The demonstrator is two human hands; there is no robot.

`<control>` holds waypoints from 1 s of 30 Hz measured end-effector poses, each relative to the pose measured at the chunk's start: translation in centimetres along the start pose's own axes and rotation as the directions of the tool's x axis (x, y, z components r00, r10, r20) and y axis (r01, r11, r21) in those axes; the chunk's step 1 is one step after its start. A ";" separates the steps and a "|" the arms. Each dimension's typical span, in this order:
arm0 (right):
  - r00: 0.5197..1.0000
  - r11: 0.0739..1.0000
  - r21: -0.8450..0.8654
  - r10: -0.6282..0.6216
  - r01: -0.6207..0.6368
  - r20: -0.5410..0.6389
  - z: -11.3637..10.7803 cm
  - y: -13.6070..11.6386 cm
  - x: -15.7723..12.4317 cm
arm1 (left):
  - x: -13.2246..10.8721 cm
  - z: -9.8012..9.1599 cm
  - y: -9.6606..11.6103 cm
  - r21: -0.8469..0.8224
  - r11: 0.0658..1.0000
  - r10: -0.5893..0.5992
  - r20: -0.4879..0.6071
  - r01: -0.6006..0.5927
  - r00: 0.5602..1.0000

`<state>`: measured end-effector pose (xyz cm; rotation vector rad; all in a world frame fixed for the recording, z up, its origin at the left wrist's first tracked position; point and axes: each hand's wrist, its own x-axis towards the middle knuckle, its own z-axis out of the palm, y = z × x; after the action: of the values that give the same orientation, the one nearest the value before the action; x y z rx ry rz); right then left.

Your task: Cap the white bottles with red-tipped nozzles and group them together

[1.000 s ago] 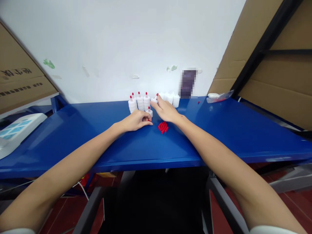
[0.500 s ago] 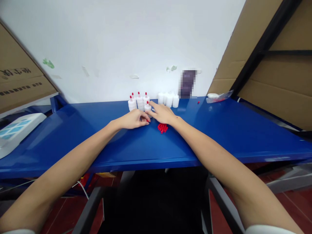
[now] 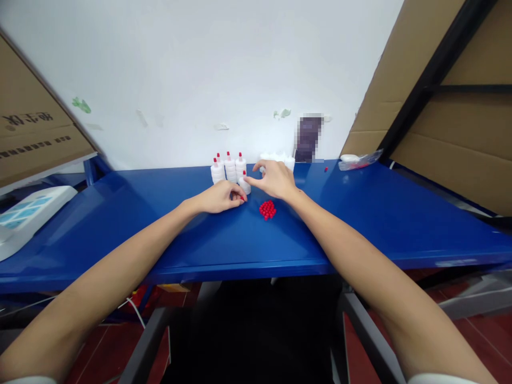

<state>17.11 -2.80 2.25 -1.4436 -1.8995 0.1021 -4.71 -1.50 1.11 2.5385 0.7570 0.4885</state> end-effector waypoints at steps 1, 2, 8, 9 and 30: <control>0.998 0.999 0.033 0.021 -0.019 -0.061 -0.2 0.0 0.1 | 0.0 0.1 0.0 0.003 1.000 0.008 -0.006 -0.008 1.000; 0.994 0.997 0.075 0.026 -0.018 -0.104 -0.3 0.0 0.1 | 0.0 0.2 0.1 0.008 1.000 0.016 -0.014 -0.016 1.000; 0.998 0.976 0.208 -0.067 0.069 -0.015 0.0 -0.3 -0.1 | 0.0 0.7 0.4 0.067 0.996 0.057 -0.051 -0.053 0.997; 0.997 0.976 0.204 -0.074 0.075 -0.012 0.1 -0.5 -0.1 | 0.0 0.8 0.4 0.083 0.995 0.063 -0.053 -0.059 0.997; 0.895 0.883 0.315 -0.413 0.349 0.165 -0.6 -0.3 -0.1 | 0.0 0.6 2.5 0.033 0.990 0.128 -0.624 -0.137 0.771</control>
<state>17.23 -3.20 2.78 -0.8759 -2.2222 0.3443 -3.38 -3.53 1.83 2.4177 0.7788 1.4332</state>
